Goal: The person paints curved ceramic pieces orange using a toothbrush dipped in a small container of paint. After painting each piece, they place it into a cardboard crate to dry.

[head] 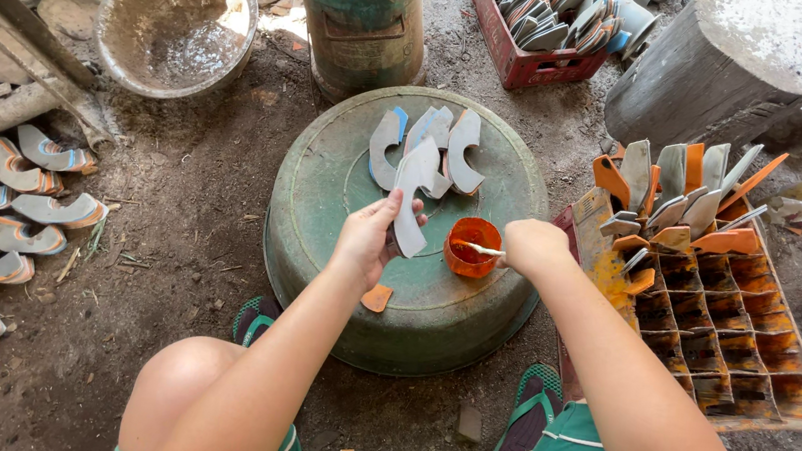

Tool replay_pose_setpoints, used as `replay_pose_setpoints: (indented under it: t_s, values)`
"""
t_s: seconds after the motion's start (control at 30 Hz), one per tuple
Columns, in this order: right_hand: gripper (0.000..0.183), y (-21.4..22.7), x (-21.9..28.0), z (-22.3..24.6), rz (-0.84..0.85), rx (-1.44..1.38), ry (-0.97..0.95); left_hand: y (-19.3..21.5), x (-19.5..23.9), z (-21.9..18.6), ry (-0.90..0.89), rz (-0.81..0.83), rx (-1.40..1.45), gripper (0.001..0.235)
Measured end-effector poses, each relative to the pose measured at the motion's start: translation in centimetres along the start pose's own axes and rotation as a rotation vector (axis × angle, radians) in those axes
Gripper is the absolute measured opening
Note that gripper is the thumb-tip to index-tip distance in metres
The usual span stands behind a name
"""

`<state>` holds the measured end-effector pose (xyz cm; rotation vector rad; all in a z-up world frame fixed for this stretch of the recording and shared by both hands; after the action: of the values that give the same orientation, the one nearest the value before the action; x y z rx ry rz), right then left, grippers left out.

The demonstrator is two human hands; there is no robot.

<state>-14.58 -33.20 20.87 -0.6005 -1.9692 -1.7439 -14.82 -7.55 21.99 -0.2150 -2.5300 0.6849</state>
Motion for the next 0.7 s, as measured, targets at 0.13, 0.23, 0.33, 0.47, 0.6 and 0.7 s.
replay_pose_setpoints:
  t_s: [0.13,0.23,0.33,0.47,0.6,0.7]
  values:
    - [0.014,-2.1,-1.4,-0.2,-0.211,-0.008,0.088,0.2,0.6,0.8,0.017,0.025,-0.079,0.039]
    - [0.012,-2.5,-1.1,-0.5,-0.452,0.022,0.189,0.3,0.7,0.6,0.008,0.020,-0.083,0.038]
    - [0.009,-2.2,0.3,-0.7,-0.628,0.032,0.244,0.5,0.9,0.4,-0.002,0.015,-0.095,0.037]
    - [0.008,-1.1,2.5,-0.9,-0.643,0.044,0.233,0.2,1.1,0.4,0.011,0.015,-0.113,0.036]
    - [0.008,0.0,4.4,-1.0,-0.669,0.067,0.213,0.1,1.3,0.4,0.011,0.008,-0.123,0.037]
    - [0.013,1.2,6.6,-1.7,-0.742,0.019,0.205,0.1,1.4,0.4,0.002,0.009,-0.127,0.039]
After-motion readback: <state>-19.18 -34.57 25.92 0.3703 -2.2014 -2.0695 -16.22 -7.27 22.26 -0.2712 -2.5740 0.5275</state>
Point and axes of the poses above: each hand's wrist, its own x-axis away from the middle knuckle, its own y-axis out of the back of the hand, z = x × y, the point moved 2 cm from there along -x, towards the middle knuckle, and after that the axes turned 4 degrees about z, right-handed, at the moved point
